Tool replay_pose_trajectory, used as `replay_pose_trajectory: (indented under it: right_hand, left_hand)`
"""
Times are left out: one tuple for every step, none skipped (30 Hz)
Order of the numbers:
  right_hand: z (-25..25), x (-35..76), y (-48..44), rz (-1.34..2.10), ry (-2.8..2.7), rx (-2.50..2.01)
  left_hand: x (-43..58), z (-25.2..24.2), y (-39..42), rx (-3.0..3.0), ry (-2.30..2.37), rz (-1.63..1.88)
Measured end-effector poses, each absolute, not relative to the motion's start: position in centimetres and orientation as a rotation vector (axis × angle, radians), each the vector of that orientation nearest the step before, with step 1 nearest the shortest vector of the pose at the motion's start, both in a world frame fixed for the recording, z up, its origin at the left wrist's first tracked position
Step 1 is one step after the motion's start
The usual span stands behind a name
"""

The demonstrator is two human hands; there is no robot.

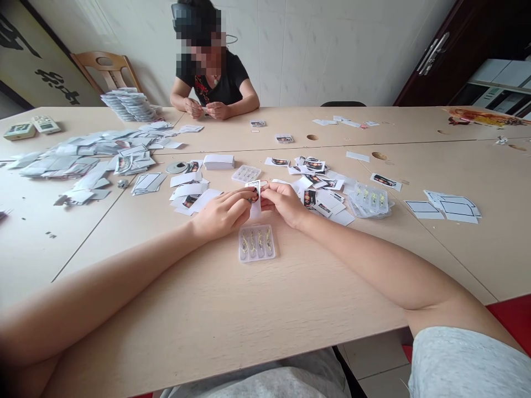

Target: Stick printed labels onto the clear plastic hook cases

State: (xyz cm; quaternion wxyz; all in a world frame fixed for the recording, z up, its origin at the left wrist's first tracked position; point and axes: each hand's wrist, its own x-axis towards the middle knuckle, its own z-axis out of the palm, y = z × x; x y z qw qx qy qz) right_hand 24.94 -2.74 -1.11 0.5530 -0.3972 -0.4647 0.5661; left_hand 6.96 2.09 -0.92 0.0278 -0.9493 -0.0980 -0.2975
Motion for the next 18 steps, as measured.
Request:
replay_pose_trajectory:
  right_hand:
    - [-1.1, 24.96, -2.75, 1.341, -1.091, -0.939]
    - [-1.09, 24.97, -2.76, 1.341, -1.084, -0.946]
    - [-1.08, 24.98, -2.77, 1.338, -1.078, -0.957]
    - [-1.08, 24.98, -2.78, 1.335, -1.074, -0.971]
    - [-1.08, 24.98, -2.79, 1.329, -1.072, -0.983]
    - [-1.08, 24.97, -2.8, 1.322, -1.073, -0.993]
    - [-1.09, 24.95, -2.81, 1.315, -1.073, -0.999]
    - [-1.09, 24.93, -2.82, 1.308, -1.074, -1.001]
    - [-1.1, 24.91, -2.82, 1.301, -1.074, -1.0]
    - [-1.1, 24.89, -2.82, 1.295, -1.075, -0.999]
    - [-1.11, 24.88, -2.82, 1.291, -1.075, -0.996]
    - [-1.11, 24.87, -2.82, 1.289, -1.076, -0.994]
    - [-1.12, 24.87, -2.81, 1.288, -1.076, -0.993]
    - [-1.13, 24.88, -2.8, 1.289, -1.076, -0.993]
    - [-1.14, 24.89, -2.8, 1.289, -1.078, -0.993]
    - [-1.16, 24.91, -2.79, 1.289, -1.079, -0.992]
    - [-1.19, 24.93, -2.77, 1.287, -1.082, -0.991]
    - [-1.23, 24.95, -2.76, 1.285, -1.086, -0.987]
  left_hand:
    - [6.97, -0.93, 2.07, -2.945, -0.301, -0.926]
    - [6.98, -0.94, 2.06, -2.962, -0.302, -0.936]
    - [6.99, -0.95, 2.03, -2.981, -0.306, -0.946]
    - [7.0, -0.96, 2.01, -2.999, -0.315, -0.954]
    - [7.01, -0.96, 1.98, -3.016, -0.325, -0.962]
    - [7.03, -0.96, 1.95, -3.032, -0.337, -0.97]
    - [7.05, -0.95, 1.92, -3.045, -0.348, -0.98]
    - [7.07, -0.94, 1.91, -3.056, -0.356, -0.992]
    - [7.09, -0.92, 1.89, -3.067, -0.361, -1.005]
    - [7.11, -0.91, 1.88, -3.077, -0.365, -1.018]
    - [7.13, -0.91, 1.87, -3.08, -0.367, -1.03]
    - [7.14, -0.9, 1.86, -3.075, -0.364, -1.037]
    - [7.15, -0.91, 1.86, -3.056, -0.356, -1.037]
    - [7.17, -0.92, 1.86, -3.025, -0.343, -1.028]
    - [7.18, -0.94, 1.85, -2.982, -0.326, -1.011]
    - [7.19, -0.96, 1.85, -2.927, -0.306, -0.991]
    - [7.2, -0.98, 1.85, -2.867, -0.283, -0.972]
    - [7.22, -1.0, 1.86, -2.805, -0.256, -0.96]
